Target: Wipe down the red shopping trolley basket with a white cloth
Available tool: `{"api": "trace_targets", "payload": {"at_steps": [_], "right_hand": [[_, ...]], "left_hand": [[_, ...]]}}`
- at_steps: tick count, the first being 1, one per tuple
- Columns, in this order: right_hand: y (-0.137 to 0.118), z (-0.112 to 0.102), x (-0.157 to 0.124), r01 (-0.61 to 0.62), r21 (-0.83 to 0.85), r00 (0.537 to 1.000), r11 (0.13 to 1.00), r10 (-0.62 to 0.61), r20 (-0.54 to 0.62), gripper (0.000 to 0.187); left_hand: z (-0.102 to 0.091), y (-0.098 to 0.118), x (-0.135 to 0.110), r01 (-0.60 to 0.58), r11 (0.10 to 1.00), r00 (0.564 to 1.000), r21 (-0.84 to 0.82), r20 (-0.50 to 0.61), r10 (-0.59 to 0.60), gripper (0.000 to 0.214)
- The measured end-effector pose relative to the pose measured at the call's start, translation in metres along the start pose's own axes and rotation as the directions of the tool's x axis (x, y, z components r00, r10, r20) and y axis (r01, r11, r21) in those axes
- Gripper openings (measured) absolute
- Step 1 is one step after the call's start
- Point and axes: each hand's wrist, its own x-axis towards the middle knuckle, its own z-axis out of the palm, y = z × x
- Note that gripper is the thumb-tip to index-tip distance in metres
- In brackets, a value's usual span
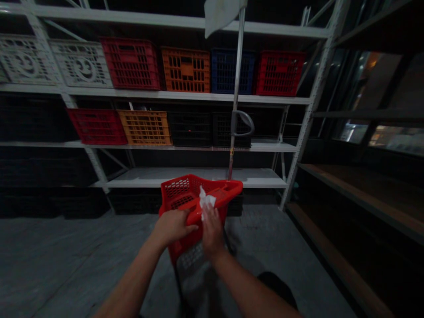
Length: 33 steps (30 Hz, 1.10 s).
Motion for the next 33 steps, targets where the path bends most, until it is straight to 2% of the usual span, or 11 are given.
{"api": "trace_targets", "payload": {"at_steps": [3, 7, 11, 14, 16, 18, 20, 21, 24, 29, 33], "right_hand": [[-0.022, 0.011, -0.016, 0.118, -0.006, 0.989, 0.993, -0.117, 0.092, 0.050], [0.001, 0.006, -0.013, 0.180, -0.041, 0.983, 0.983, -0.178, 0.049, 0.051], [0.039, -0.008, -0.001, 0.071, -0.010, 0.993, 0.997, -0.072, -0.096, 0.043], [0.062, -0.022, 0.007, -0.067, 0.079, 0.979, 0.995, 0.081, -0.186, 0.031], [0.078, -0.032, 0.013, -0.246, 0.137, 0.915, 0.959, 0.277, -0.293, 0.024], [0.093, -0.040, 0.020, -0.438, 0.212, 0.786, 0.874, 0.486, -0.381, 0.023], [0.102, -0.043, 0.026, -0.554, 0.310, 0.675, 0.773, 0.635, -0.376, 0.027], [0.103, -0.042, 0.028, -0.577, 0.363, 0.651, 0.732, 0.680, -0.338, 0.028], [0.085, -0.024, 0.029, -0.567, 0.556, 0.627, 0.608, 0.756, -0.188, 0.030], [0.015, 0.021, 0.006, -0.523, 0.784, 0.503, 0.334, 0.864, -0.033, 0.034], [-0.026, 0.034, -0.009, -0.525, 0.815, 0.536, 0.245, 0.839, 0.093, 0.030]], "left_hand": [[-0.001, -0.008, -0.001, -0.034, 0.999, 0.999, 0.030, 0.017, 0.034, 0.042], [-0.002, -0.014, -0.004, -0.035, 0.999, 0.998, 0.002, 0.045, 0.034, 0.041], [-0.003, -0.016, -0.005, -0.053, 0.998, 0.998, 0.025, 0.031, 0.052, 0.043], [-0.003, -0.015, -0.005, -0.061, 0.998, 0.998, 0.031, 0.031, 0.060, 0.044], [-0.002, -0.014, -0.005, -0.055, 0.998, 0.998, 0.032, 0.028, 0.054, 0.045], [-0.001, -0.013, -0.005, -0.043, 0.999, 0.999, 0.031, 0.028, 0.043, 0.047], [0.001, -0.011, -0.005, -0.039, 0.999, 0.999, 0.036, 0.016, 0.038, 0.047], [0.001, -0.010, -0.005, -0.040, 0.998, 0.999, 0.041, 0.010, 0.040, 0.046], [0.001, -0.006, -0.004, -0.037, 0.998, 0.999, 0.053, -0.001, 0.037, 0.044], [0.000, -0.002, -0.004, -0.032, 0.999, 0.999, 0.038, 0.002, 0.032, 0.043], [-0.002, -0.003, -0.006, -0.022, 0.999, 1.000, 0.024, 0.002, 0.022, 0.042]]}}
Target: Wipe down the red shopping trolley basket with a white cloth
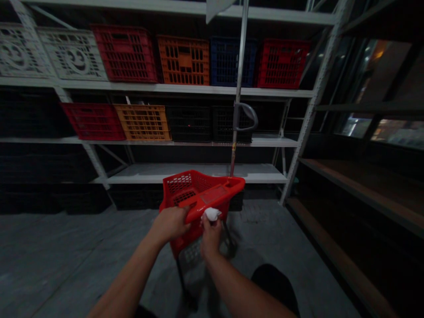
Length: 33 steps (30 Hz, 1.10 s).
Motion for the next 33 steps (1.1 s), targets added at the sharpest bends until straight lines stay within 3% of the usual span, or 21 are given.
{"api": "trace_targets", "payload": {"at_steps": [3, 6, 9, 11, 14, 16, 18, 20, 22, 25, 27, 29, 33], "right_hand": [[-0.011, 0.002, 0.007, 0.020, 0.058, 0.999, 0.998, -0.018, -0.037, 0.030], [-0.029, -0.008, 0.046, 0.053, 0.079, 0.991, 0.995, -0.042, -0.125, 0.029], [-0.049, -0.029, 0.095, 0.125, -0.071, 0.979, 0.990, -0.134, -0.152, 0.026], [-0.064, -0.044, 0.123, 0.201, -0.257, 0.969, 0.945, -0.230, -0.090, 0.025], [-0.089, -0.059, 0.146, 0.336, -0.539, 0.938, 0.772, -0.327, 0.116, 0.031], [-0.102, -0.061, 0.150, 0.441, -0.680, 0.893, 0.586, -0.357, 0.273, 0.032], [-0.110, -0.056, 0.148, 0.543, -0.733, 0.835, 0.411, -0.361, 0.416, 0.020], [-0.115, -0.050, 0.146, 0.626, -0.703, 0.779, 0.337, -0.312, 0.544, 0.016], [-0.120, -0.045, 0.147, 0.682, -0.636, 0.717, 0.361, -0.163, 0.678, 0.017], [-0.131, -0.042, 0.155, 0.737, -0.534, 0.543, 0.415, 0.108, 0.833, 0.021], [-0.141, -0.042, 0.162, 0.783, -0.501, 0.473, 0.368, 0.172, 0.864, 0.026], [-0.148, -0.042, 0.169, 0.830, -0.495, 0.458, 0.258, 0.192, 0.868, 0.023], [-0.148, -0.038, 0.176, 0.849, -0.527, 0.506, 0.030, 0.235, 0.830, 0.024]], "left_hand": [[-0.002, -0.003, -0.002, 0.008, 1.000, 1.000, -0.019, 0.027, -0.008, 0.040], [-0.005, -0.009, -0.005, -0.001, 0.999, 0.999, -0.037, 0.050, 0.002, 0.044], [-0.005, -0.019, -0.008, -0.015, 0.999, 0.999, -0.038, 0.051, 0.017, 0.047], [-0.005, -0.028, -0.010, -0.033, 0.999, 0.998, -0.041, 0.043, 0.035, 0.051], [-0.004, -0.039, -0.014, -0.051, 0.997, 0.997, -0.064, 0.046, 0.054, 0.061], [-0.004, -0.043, -0.016, -0.011, 0.997, 0.999, -0.073, 0.045, 0.015, 0.061], [-0.005, -0.042, -0.019, 0.037, 0.998, 0.999, -0.057, -0.014, -0.038, 0.059], [-0.007, -0.033, -0.020, 0.061, 0.997, 0.990, -0.041, -0.122, -0.065, 0.057], [-0.009, -0.019, -0.019, 0.066, 0.997, 0.972, -0.047, -0.222, -0.075, 0.055], [-0.012, 0.010, -0.010, 0.065, 0.992, 0.947, -0.108, -0.306, -0.096, 0.053], [-0.010, 0.028, 0.000, 0.055, 0.987, 0.930, -0.150, -0.351, -0.105, 0.051], [-0.005, 0.041, 0.010, 0.075, 0.982, 0.923, -0.171, -0.361, -0.134, 0.052], [0.006, 0.051, 0.019, 0.165, 0.976, 0.904, -0.145, -0.375, -0.208, 0.056]]}}
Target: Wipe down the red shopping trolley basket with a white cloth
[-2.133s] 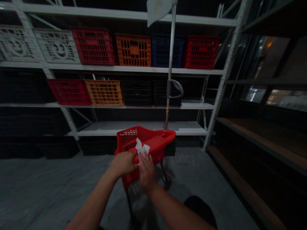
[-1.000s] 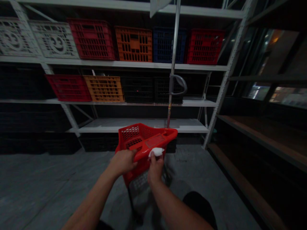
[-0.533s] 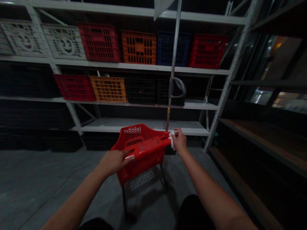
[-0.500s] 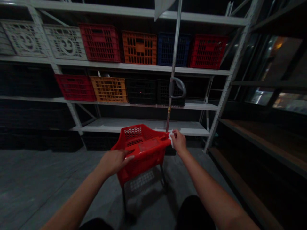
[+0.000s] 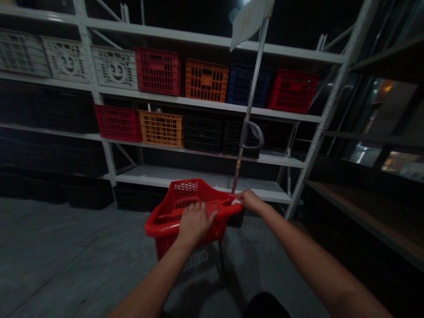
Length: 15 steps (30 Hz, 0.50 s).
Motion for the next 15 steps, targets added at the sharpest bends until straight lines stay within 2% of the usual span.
{"api": "trace_targets", "payload": {"at_steps": [3, 9, 15], "right_hand": [[-0.009, 0.012, 0.006, -0.041, -0.073, 0.999, 0.997, 0.042, 0.015, 0.024], [-0.048, 0.037, 0.030, -0.137, -0.029, 0.987, 0.990, 0.139, 0.075, 0.021], [-0.077, 0.041, 0.056, -0.175, 0.048, 0.981, 0.983, 0.170, 0.092, 0.021]], "left_hand": [[0.003, -0.002, -0.003, 0.018, 1.000, 1.000, 0.009, -0.021, -0.017, 0.059], [0.002, -0.010, -0.005, 0.031, 0.999, 0.998, 0.029, -0.064, -0.029, 0.057], [0.003, -0.015, -0.006, 0.019, 0.998, 0.995, 0.060, -0.097, -0.013, 0.054]]}}
